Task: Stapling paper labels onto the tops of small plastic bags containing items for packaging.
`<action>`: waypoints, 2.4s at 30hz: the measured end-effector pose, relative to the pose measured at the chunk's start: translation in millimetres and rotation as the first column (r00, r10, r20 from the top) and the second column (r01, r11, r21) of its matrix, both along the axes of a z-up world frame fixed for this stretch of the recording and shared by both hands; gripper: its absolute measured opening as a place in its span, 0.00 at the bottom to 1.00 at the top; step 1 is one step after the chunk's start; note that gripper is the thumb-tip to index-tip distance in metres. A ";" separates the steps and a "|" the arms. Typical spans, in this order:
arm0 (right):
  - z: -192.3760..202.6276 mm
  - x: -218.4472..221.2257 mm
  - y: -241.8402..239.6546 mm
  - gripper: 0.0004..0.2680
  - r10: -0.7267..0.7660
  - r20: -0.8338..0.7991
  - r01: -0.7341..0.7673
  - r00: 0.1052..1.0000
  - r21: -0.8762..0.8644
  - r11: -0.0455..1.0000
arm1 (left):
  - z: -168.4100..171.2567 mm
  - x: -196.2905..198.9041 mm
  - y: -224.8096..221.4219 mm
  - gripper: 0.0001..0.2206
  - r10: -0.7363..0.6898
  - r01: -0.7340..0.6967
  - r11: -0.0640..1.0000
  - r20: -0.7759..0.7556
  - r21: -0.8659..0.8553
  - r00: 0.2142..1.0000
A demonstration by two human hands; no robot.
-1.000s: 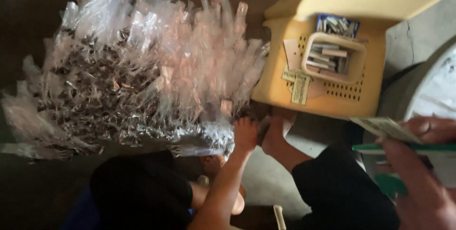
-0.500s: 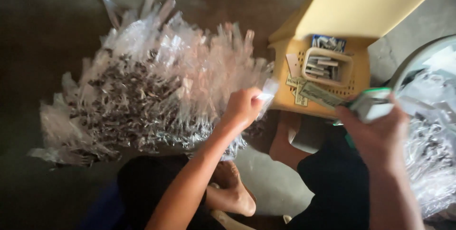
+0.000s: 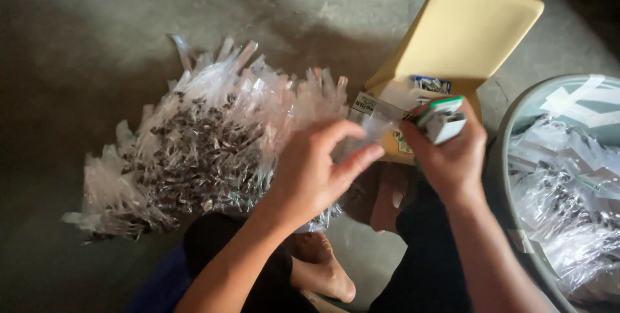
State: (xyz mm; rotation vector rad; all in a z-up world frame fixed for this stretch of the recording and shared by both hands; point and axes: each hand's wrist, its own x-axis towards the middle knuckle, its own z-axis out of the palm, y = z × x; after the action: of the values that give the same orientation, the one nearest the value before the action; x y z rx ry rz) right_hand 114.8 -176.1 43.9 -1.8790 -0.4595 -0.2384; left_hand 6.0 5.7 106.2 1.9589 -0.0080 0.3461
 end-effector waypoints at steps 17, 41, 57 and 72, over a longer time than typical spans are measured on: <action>38.8 -20.9 -35.1 0.13 0.339 -0.128 -0.325 0.932 0.122 0.938 | -18.5 -10.8 -18.0 0.12 -0.065 0.105 0.988 0.312 -0.114 0.948; -38.3 17.1 33.4 0.16 0.001 -0.260 0.083 0.966 0.310 0.947 | -95.2 10.0 -45.7 0.11 0.331 -0.312 0.944 0.326 -0.111 0.886; -33.4 14.1 -17.8 0.17 0.296 -0.442 -0.279 0.847 0.106 0.955 | -173.9 17.9 30.6 0.16 -0.059 0.061 0.622 0.031 -0.781 0.998; -97.8 44.0 -131.5 0.11 0.116 -0.594 -0.199 0.796 -0.075 0.977 | -574.8 -127.9 -37.3 0.08 0.599 0.259 0.567 -0.607 0.782 0.522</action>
State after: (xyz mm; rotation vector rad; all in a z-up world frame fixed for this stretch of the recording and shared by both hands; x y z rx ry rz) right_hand 158.8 -307.6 -53.9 -1.9126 -0.1996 0.4985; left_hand -121.9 -31.5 -468.7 2.8934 0.8836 -0.6930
